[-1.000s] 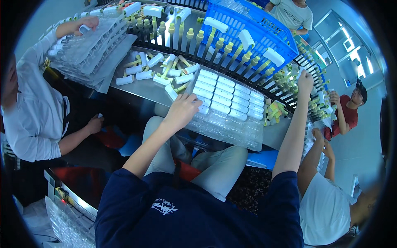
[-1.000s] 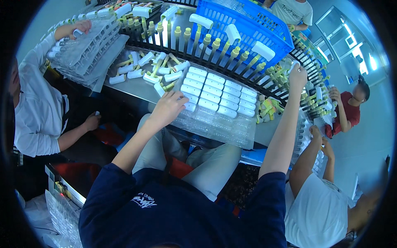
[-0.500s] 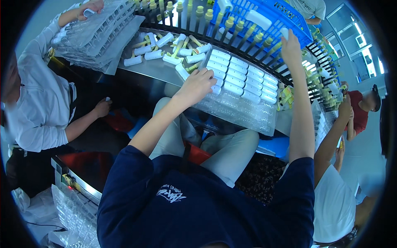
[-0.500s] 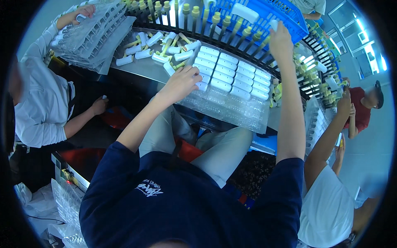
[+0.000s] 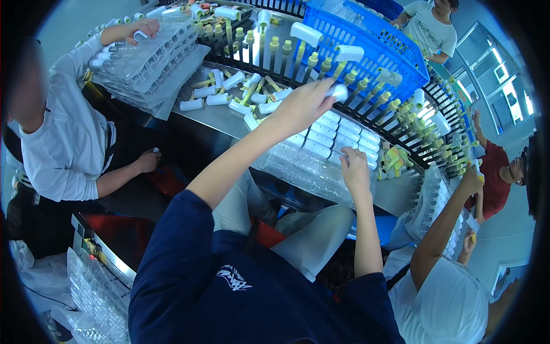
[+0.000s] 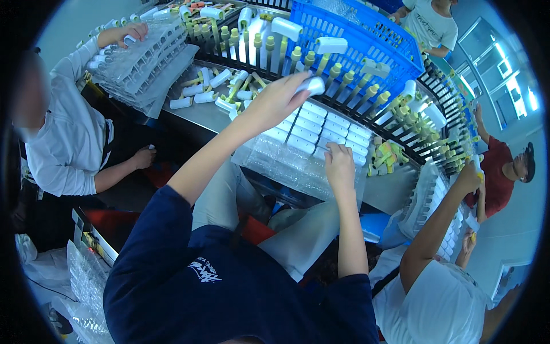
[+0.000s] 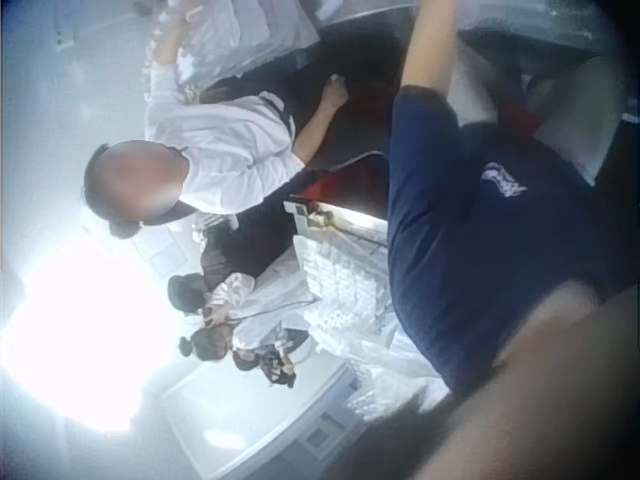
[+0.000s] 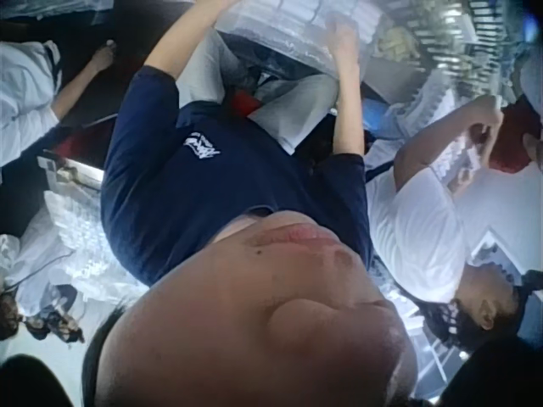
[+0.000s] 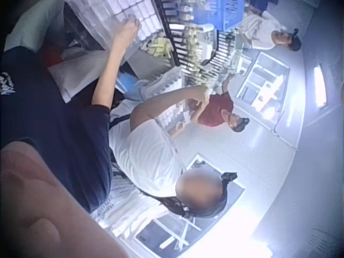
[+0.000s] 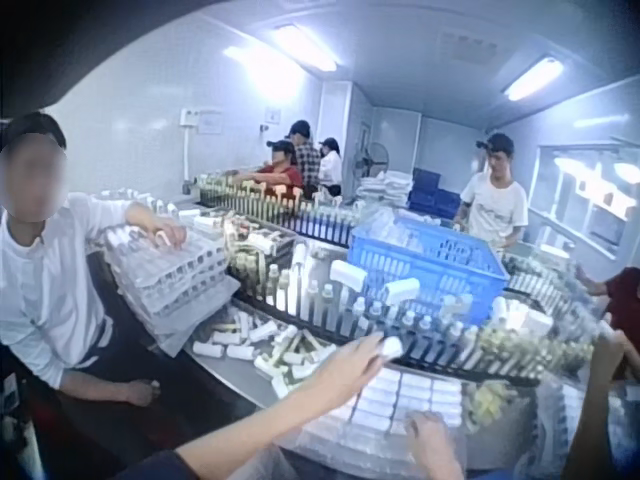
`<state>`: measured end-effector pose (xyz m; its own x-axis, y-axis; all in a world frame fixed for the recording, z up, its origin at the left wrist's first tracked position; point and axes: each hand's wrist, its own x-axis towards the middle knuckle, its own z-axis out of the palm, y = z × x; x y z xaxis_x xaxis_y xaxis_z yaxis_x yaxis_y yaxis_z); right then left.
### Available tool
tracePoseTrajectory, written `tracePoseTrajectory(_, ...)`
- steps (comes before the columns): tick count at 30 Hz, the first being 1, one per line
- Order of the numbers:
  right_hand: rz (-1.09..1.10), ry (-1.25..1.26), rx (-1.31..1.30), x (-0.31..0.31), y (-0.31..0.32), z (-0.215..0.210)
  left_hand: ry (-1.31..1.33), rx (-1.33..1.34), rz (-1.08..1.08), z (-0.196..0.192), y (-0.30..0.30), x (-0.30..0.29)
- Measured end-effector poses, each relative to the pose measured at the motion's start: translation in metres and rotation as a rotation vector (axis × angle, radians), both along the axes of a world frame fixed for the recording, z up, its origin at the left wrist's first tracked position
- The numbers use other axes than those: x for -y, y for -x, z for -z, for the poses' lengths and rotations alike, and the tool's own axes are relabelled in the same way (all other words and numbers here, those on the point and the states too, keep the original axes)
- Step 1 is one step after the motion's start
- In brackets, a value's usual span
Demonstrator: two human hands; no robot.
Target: Packing small manufactured items into plastic trays on a factory assembly line.
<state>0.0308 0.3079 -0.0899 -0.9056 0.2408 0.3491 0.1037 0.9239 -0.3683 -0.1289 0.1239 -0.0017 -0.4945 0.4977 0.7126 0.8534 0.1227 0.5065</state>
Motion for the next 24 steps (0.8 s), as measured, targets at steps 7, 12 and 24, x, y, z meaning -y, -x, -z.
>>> tracePoseTrajectory(7,-0.040,-0.124,0.217,0.003,0.006,-0.008,-0.275,0.121,-0.213,-0.029,0.023,-0.109)
tracePoseTrajectory(12,-0.009,-0.161,0.191,0.001,0.005,0.007,-0.309,0.328,-0.346,-0.034,0.053,-0.114)
tracePoseTrajectory(24,-0.019,-0.164,0.188,0.002,0.002,0.005,0.574,0.180,-0.475,-0.107,0.152,-0.068)
